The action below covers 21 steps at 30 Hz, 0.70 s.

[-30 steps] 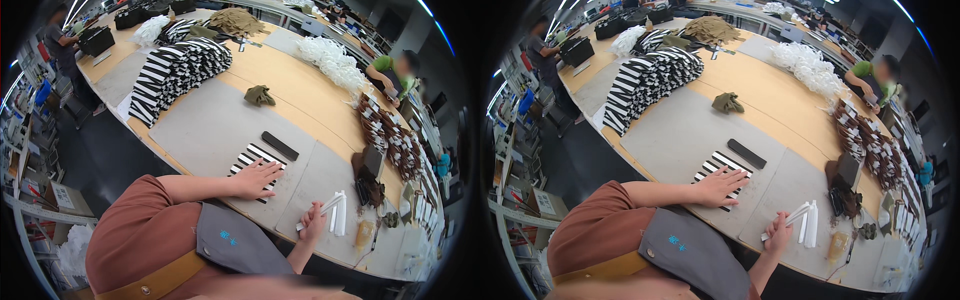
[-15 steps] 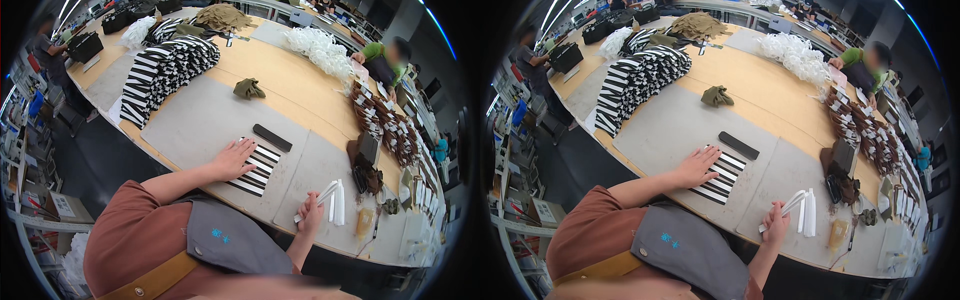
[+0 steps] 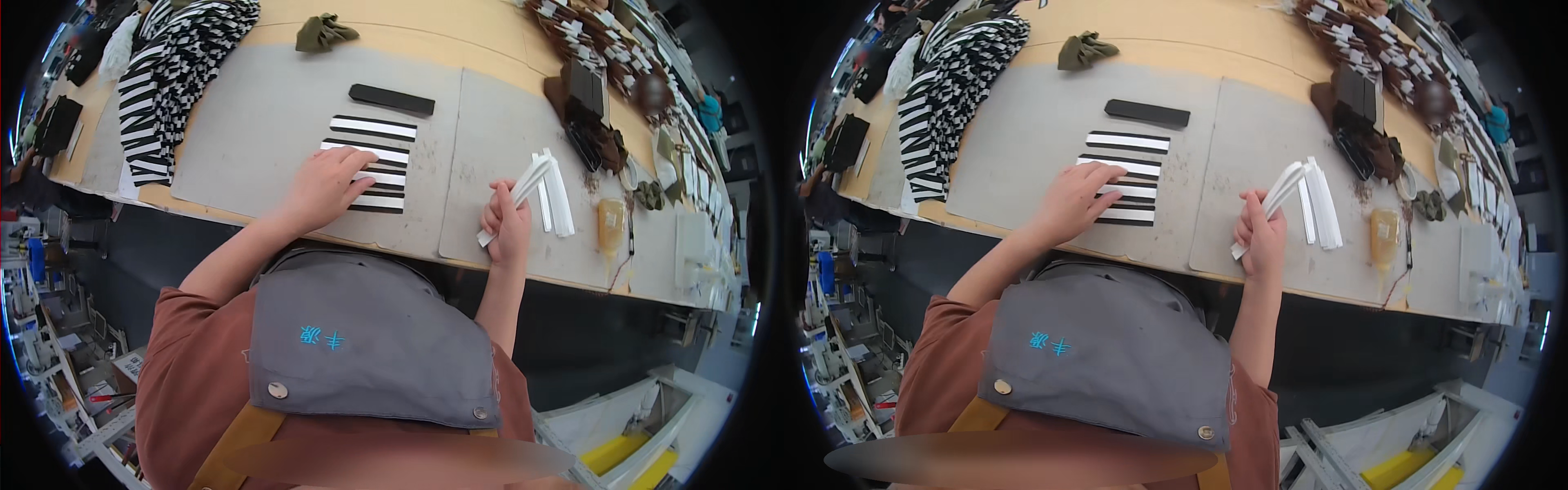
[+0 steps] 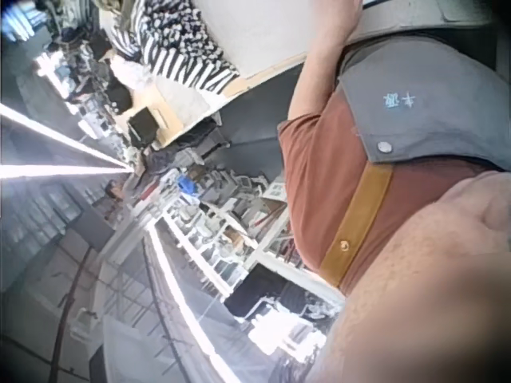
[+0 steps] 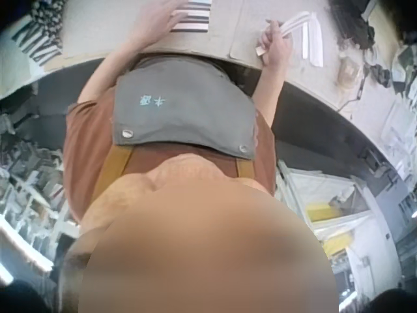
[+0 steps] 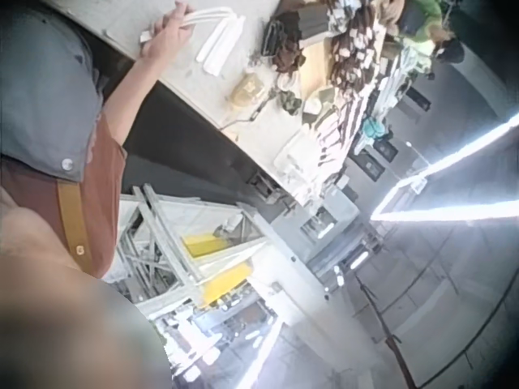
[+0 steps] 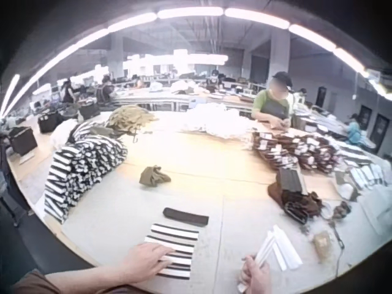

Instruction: Assembling and gluing fabric or leather strap components at a workshop table.

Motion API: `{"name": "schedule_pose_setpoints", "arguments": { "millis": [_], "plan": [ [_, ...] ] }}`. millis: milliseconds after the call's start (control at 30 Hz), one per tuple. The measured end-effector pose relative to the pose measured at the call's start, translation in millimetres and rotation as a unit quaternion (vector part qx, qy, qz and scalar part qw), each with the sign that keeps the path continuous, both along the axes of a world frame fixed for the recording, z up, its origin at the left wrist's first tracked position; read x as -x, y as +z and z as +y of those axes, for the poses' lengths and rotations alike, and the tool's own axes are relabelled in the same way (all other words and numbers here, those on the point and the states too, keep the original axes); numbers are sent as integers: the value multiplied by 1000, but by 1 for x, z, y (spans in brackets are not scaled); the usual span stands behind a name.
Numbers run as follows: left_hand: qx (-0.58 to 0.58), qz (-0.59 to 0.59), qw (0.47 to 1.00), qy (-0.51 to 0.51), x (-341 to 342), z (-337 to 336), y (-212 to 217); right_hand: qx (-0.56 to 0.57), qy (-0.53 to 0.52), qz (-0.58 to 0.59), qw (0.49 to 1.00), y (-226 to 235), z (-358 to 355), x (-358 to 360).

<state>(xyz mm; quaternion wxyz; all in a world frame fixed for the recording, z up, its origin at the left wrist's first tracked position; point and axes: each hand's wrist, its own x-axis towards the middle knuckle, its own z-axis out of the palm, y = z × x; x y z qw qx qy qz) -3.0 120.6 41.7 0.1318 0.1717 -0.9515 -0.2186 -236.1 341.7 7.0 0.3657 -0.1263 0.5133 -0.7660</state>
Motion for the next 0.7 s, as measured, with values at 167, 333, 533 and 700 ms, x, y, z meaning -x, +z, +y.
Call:
{"name": "schedule_pose_setpoints", "arguments": {
  "millis": [167, 333, 533, 700],
  "plan": [
    [2, -52, 998, -29, -1, 9, 3, -3, 2, 0, 1000, 0, 4, -1],
    [33, -89, 995, -38, -8, 21, 8, 3, 6, -1, 1000, -3, 8, -3],
    [14, -146, 989, -35, -9, 22, 5, 1, 5, 6, 1000, -3, 7, -3],
    [-4, -141, 989, -44, -10, 21, 6, 1, 5, 7, 1000, -2, 5, -2]
  ]
}}
